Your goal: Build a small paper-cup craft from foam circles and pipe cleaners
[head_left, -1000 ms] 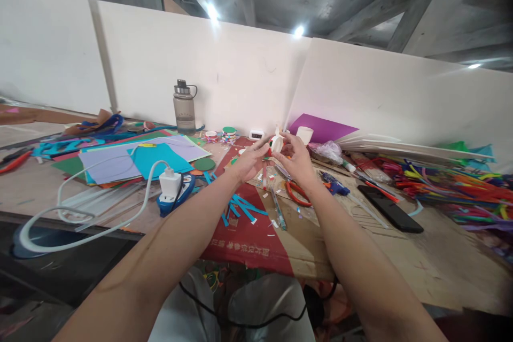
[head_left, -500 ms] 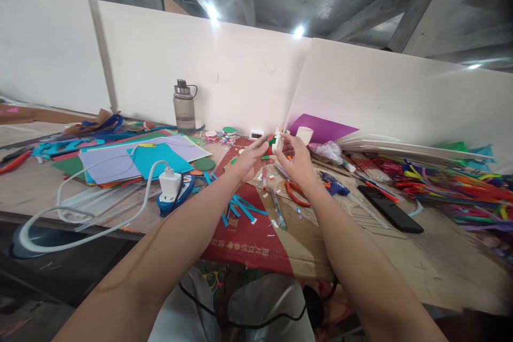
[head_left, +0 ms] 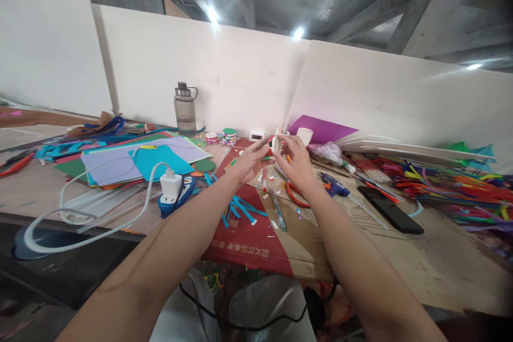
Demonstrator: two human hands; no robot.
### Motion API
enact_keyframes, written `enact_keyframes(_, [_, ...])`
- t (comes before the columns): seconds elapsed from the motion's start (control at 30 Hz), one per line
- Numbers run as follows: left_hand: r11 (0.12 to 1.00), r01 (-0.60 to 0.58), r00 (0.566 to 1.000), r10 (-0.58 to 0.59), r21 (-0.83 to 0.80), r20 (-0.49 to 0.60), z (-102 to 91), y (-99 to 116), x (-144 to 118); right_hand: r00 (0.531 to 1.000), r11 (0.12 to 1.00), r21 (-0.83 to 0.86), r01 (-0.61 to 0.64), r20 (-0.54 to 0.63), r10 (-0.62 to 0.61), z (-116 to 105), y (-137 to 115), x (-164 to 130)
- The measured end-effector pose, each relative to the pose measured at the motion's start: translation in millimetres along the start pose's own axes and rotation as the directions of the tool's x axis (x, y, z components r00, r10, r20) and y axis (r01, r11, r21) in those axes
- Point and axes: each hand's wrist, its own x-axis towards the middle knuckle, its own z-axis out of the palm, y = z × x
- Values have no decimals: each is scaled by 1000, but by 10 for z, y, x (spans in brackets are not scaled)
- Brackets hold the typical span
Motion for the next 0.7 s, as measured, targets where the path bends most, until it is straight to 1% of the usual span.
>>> enact_keyframes(0.13, [1000,9,1000,-9,-18,0,-2,-2,3,1000,1000,2,25,-13,-25,-7,-8,1])
enact_keyframes(0.33, [1000,28,1000,-28,-2,13,-19,-9,10,999,999,-5,53,-9,-53,-9,-15,11])
enact_keyframes(0.53, [999,52,999,-51,-15,13,-40,7,13,999,999,-14,45,-12,-45,17,9,4])
enact_keyframes(0.7, [996,87,996,-87,-11,-8,-31,-36,20,999,994,-107,-1,-40,-3,114,43,-33])
